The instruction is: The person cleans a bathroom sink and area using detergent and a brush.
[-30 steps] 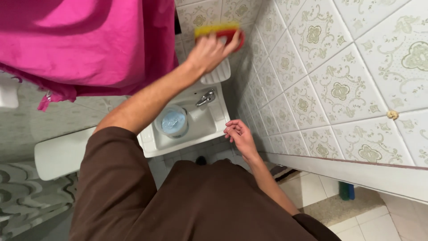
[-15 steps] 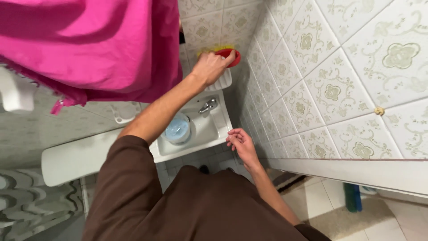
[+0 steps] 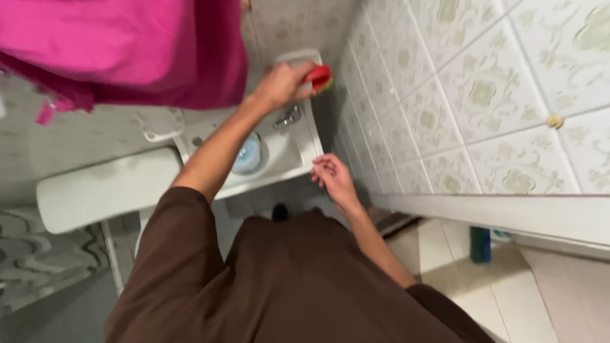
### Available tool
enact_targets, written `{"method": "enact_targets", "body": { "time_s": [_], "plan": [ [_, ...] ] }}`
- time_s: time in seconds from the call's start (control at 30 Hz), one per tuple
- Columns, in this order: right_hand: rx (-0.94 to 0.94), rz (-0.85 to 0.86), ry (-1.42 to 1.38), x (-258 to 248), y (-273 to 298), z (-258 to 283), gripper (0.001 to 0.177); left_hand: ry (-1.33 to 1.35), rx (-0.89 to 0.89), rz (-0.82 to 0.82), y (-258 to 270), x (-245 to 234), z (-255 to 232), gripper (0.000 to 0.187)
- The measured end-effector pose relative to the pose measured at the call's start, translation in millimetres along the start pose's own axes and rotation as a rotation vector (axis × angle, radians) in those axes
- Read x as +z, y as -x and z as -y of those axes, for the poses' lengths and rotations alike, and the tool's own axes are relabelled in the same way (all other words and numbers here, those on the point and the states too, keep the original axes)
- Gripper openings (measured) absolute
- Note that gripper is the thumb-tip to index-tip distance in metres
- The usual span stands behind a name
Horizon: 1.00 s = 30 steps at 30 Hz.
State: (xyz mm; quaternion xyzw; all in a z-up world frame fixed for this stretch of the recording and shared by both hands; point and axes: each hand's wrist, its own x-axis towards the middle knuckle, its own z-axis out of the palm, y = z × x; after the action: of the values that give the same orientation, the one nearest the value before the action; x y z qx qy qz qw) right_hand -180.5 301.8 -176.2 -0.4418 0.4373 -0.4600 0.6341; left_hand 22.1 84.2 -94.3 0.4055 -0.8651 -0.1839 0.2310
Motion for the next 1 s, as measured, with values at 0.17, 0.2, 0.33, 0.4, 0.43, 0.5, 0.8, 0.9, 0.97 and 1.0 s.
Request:
{"method": "enact_targets", "body": {
  "time_s": [0.17, 0.2, 0.33, 0.4, 0.43, 0.5, 0.8, 0.9, 0.97, 1.0],
  "plan": [
    [0.011, 0.003, 0.008, 3.1, 0.3, 7.6, 0.016, -0.149, 0.035, -0.132, 1.7, -2.4, 0.9, 0.052],
    [0.02, 0.002, 0.005, 2.1, -1.2, 6.3, 0.016, -0.145, 0.03, -0.126, 2.5, -4.0, -0.5, 0.052],
    [0.029, 0.002, 0.003, 0.5, 4.1, 1.7, 0.016, -0.149, 0.062, -0.099, 15.2, -2.1, -6.4, 0.048],
    [0.019, -0.004, 0.01, 1.1, 6.5, 1.8, 0.015, -0.147, 0.074, -0.07, 17.8, -1.2, -3.1, 0.047],
    [0.018, 0.0, 0.008, 0.8, 5.9, 2.3, 0.015, -0.185, 0.098, -0.113, 15.8, -1.4, 1.6, 0.045],
    [0.015, 0.002, 0.009, 1.9, 5.3, 4.7, 0.014, -0.221, 0.124, -0.158, 9.1, -3.5, 8.3, 0.043],
    [0.07, 0.057, 0.004, 16.1, 4.7, 4.4, 0.014, -0.172, 0.067, -0.252, -9.5, 10.2, 40.5, 0.043],
    [0.043, 0.057, 0.009, 15.8, 0.5, 5.9, 0.015, -0.386, 0.028, -0.233, -12.8, 9.0, 31.9, 0.052],
    [0.062, 0.043, 0.024, 16.7, 0.0, 8.9, 0.015, -0.418, -0.003, -0.227, -9.7, 10.9, 27.9, 0.059],
    [0.049, 0.053, 0.026, 17.1, -0.4, 7.0, 0.015, -0.429, -0.002, -0.238, -7.6, 10.3, 26.2, 0.059]
  ]
}}
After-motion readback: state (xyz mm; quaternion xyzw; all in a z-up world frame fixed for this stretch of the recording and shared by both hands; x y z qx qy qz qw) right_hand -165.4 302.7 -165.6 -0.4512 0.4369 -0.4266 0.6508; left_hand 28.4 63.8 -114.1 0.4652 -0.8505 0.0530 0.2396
